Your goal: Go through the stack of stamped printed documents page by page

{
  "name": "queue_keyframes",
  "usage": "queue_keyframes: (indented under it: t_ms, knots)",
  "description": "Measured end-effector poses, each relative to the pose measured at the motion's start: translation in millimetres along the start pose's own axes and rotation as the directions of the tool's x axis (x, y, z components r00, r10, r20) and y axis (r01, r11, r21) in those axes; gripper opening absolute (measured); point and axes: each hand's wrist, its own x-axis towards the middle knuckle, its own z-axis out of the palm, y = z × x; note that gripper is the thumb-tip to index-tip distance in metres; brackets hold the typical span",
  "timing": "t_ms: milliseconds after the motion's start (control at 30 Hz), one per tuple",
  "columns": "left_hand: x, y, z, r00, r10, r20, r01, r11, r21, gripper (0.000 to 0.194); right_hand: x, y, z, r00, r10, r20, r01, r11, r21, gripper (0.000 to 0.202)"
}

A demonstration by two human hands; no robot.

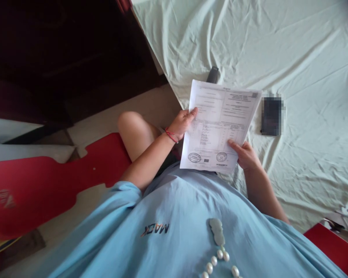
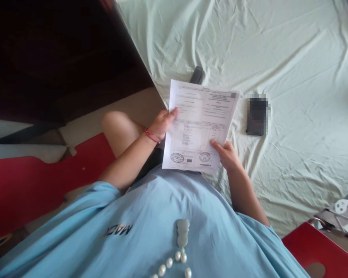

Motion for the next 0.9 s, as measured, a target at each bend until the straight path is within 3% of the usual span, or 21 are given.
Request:
queue_keyframes:
  t_ms: [67, 100, 133, 200, 233, 333, 500, 767, 900]
  knots:
    - [-2.5, -3.3, 0.6, 1.0, 0.007, -0.014, -0.006, 0.997, 0.077, 0.057, 5.5, -13.0, -7.1, 0.967, -0.177, -0.185, 0.154, 0.979, -0.131, 0.044]
    - [-3.8, -3.8, 1.8, 1.0, 0.0, -0.006, 0.001, 0.994, 0.108, 0.058, 8.4, -23.1, -10.1, 0.903, -0.316, -0.291, 0.251, 0.937, -0.242, 0.042]
    - [-4.9, -3.6, 3.5, 1.0, -0.015, 0.011, 0.014, 0.992, 0.128, 0.06, 11.3, -35.1, -12.1, 0.809, -0.463, -0.361, 0.33, 0.867, -0.373, 0.042]
    - [-6.5, -2.2, 8.0, 0.997, -0.05, 0.056, 0.042, 0.99, 0.132, 0.063, 17.3, -61.1, -11.5, 0.663, -0.669, -0.335, 0.412, 0.7, -0.583, 0.04]
    - [-6.8, -1.4, 10.4, 0.995, -0.062, 0.074, 0.053, 0.991, 0.122, 0.064, 21.2, -73.5, -8.4, 0.638, -0.724, -0.262, 0.444, 0.624, -0.643, 0.037]
    - [-7.4, 0.2, 16.2, 0.993, -0.079, 0.091, 0.07, 0.993, 0.098, 0.065, 39.6, -99.9, 10.5, 0.675, -0.737, 0.019, 0.518, 0.455, -0.724, 0.037]
    - [-11.8, 5.4, 19.9, 0.989, -0.129, 0.073, 0.121, 0.988, 0.099, 0.062, 78.7, -108.8, 45.7, 0.639, -0.721, 0.268, 0.599, 0.247, -0.762, 0.044]
    - [-16.2, 7.9, 22.6, 0.977, -0.196, 0.081, 0.196, 0.981, 0.015, 0.062, 83.3, -113.8, 57.1, 0.719, -0.623, 0.309, 0.532, 0.208, -0.82, 0.042]
    - [-16.5, 4.8, 22.2, 0.974, -0.206, 0.096, 0.208, 0.978, -0.017, 0.062, 83.5, -114.8, 60.5, 0.721, -0.622, 0.306, 0.523, 0.199, -0.829, 0.045]
